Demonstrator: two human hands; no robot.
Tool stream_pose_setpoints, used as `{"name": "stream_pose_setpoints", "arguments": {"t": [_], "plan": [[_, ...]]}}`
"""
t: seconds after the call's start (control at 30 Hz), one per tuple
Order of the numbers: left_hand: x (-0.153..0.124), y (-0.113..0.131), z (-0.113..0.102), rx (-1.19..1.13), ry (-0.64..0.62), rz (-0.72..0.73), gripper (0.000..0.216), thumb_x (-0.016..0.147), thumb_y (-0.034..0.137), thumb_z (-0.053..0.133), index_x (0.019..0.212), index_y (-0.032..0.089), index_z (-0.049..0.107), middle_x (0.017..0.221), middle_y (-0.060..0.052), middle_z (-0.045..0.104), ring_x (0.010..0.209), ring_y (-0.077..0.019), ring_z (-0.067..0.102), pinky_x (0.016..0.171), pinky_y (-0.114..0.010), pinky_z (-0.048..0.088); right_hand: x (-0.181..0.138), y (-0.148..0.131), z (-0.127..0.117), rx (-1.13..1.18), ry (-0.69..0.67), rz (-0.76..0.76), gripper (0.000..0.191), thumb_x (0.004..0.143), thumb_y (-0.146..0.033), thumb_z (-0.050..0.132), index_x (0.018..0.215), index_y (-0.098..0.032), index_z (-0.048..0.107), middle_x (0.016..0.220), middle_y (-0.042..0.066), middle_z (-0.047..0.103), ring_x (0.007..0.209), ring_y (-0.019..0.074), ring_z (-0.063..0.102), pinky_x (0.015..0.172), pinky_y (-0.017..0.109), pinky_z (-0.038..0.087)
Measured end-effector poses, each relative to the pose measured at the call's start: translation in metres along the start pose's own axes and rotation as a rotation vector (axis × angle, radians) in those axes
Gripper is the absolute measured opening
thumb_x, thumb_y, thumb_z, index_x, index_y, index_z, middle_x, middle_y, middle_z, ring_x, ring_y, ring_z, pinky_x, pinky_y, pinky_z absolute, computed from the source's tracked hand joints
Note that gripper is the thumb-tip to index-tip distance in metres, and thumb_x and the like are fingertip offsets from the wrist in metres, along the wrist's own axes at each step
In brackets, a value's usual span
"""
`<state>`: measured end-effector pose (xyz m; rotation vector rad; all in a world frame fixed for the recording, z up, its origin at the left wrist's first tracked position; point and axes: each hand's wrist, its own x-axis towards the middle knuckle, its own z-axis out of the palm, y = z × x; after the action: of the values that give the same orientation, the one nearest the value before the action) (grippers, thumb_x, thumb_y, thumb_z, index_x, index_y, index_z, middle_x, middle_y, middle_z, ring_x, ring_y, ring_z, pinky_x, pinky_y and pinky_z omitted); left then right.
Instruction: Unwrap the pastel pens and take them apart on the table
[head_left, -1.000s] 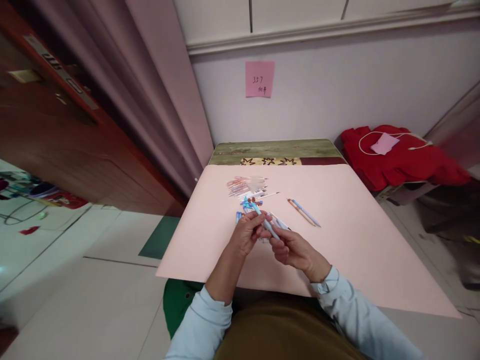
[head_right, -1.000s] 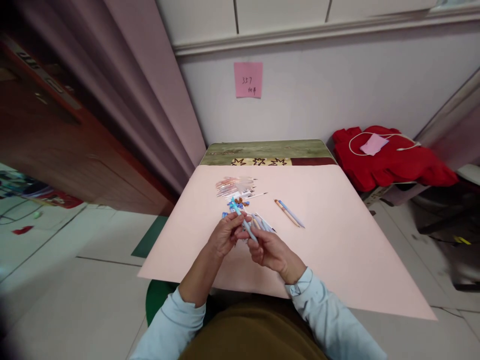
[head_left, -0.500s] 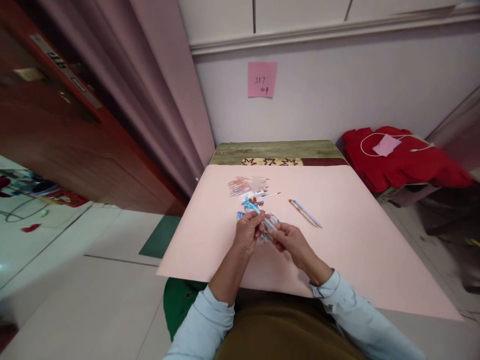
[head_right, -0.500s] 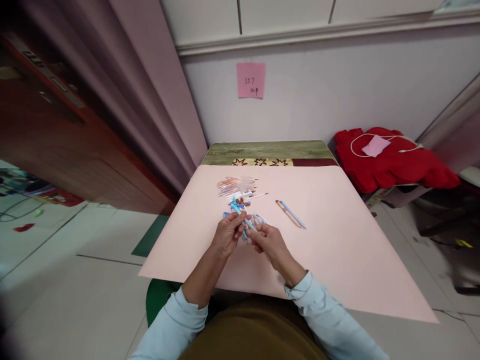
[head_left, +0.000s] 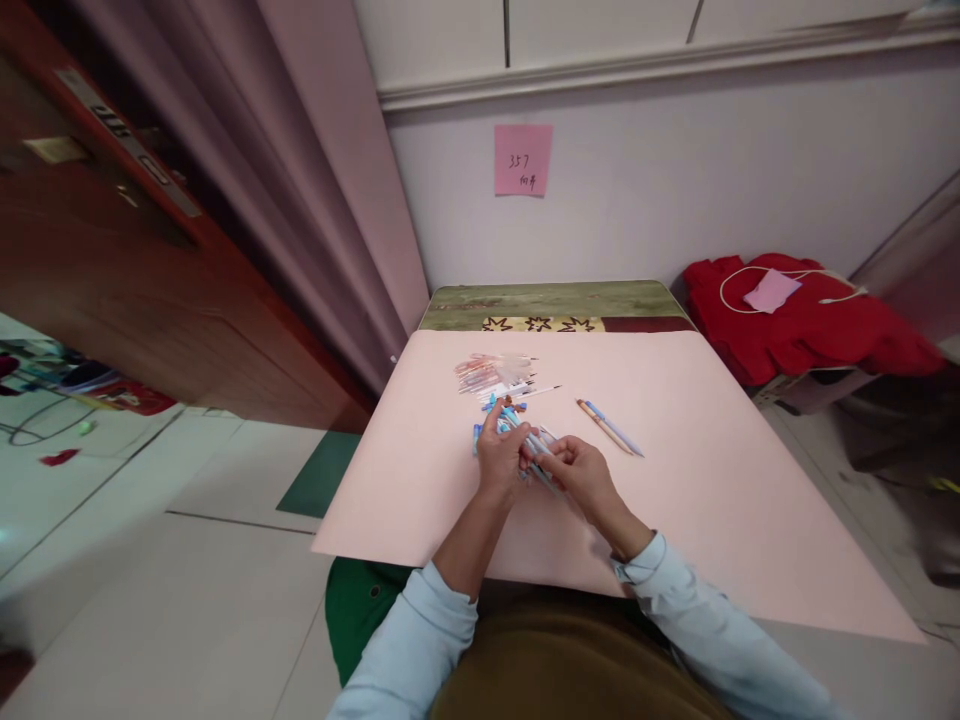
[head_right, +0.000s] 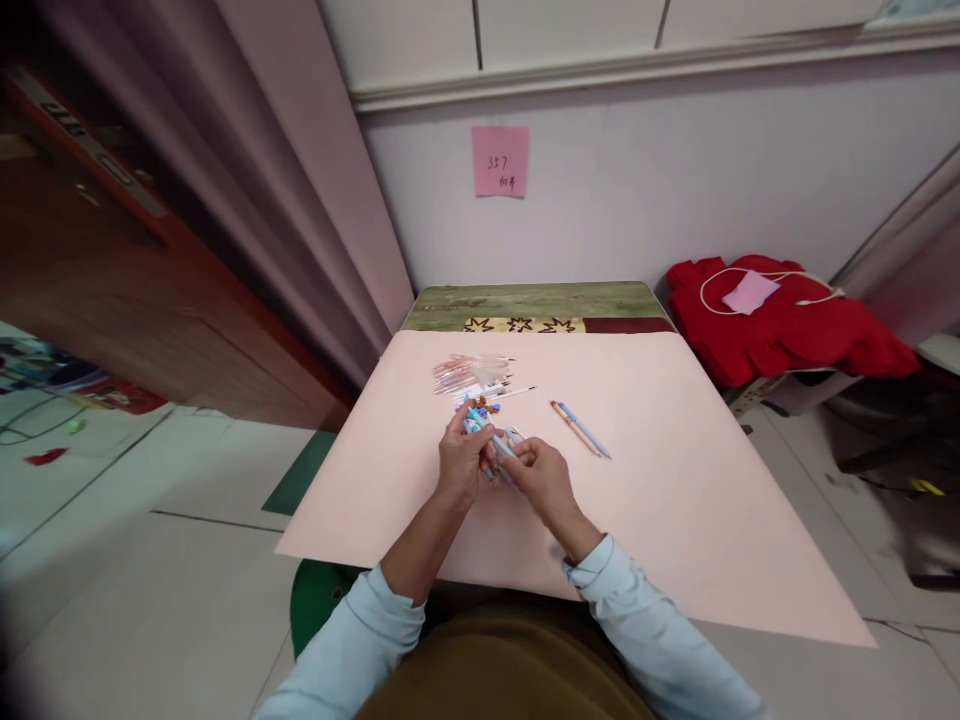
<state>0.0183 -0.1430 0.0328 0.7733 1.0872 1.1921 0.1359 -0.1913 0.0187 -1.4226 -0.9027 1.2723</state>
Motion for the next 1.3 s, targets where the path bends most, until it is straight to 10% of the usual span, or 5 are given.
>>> {"name": "stream_pose_setpoints", "arguments": {"t": [0.27,0.6,1.0,1.3], "plan": [[0.01,-0.001,0.001,0.049,0.015,-0.015,0.08,0.072,0.027,0.071,0.143,0.016,0.037,0.063,0.003,0.065,0.035,-0.0072,0.046,0.034,-0.018,0.032,0.013,-0.003,-0.003,-0.019,-0.181,0.126,0.047,0.081,-0.062,0.055,0.068,-0.017,0.06,0.054,0.0,0.058,0.042,0.0095,0.045,0.042,0.024,0.032],[0.025,-0.002,-0.003,0.032,0.077,0.022,0.074,0.07,0.027,0.073,0.136,0.015,0.042,0.072,-0.001,0.068,0.038,-0.0069,0.05,0.034,-0.016,0.032,0.024,-0.006,-0.005,-0.475,0.112,-0.144,0.027,0.067,-0.043,0.07,0.074,-0.021,0.058,0.067,0.0,0.065,0.058,0.0145,0.056,0.054,0.024,0.037],[0.02,-0.008,-0.014,0.408,0.006,0.21,0.048,0.076,0.024,0.064,0.123,0.024,0.054,0.051,0.008,0.054,0.041,-0.0112,0.05,0.045,-0.02,0.038,0.012,-0.018,-0.016,-1.041,0.163,-0.179,0.024,0.086,-0.044,0.055,0.077,-0.022,0.059,0.065,0.002,0.063,0.063,0.016,0.055,0.055,0.026,0.022],[0.017,-0.004,-0.021,0.583,-0.003,0.422,0.038,0.083,0.028,0.062,0.121,0.026,0.054,0.073,0.001,0.067,0.058,-0.0136,0.057,0.063,-0.022,0.041,0.004,-0.024,-0.012,-1.178,0.167,-0.188,0.027,0.09,-0.045,0.052,0.081,-0.021,0.061,0.072,0.004,0.067,0.066,0.0173,0.058,0.055,0.028,0.02]]}}
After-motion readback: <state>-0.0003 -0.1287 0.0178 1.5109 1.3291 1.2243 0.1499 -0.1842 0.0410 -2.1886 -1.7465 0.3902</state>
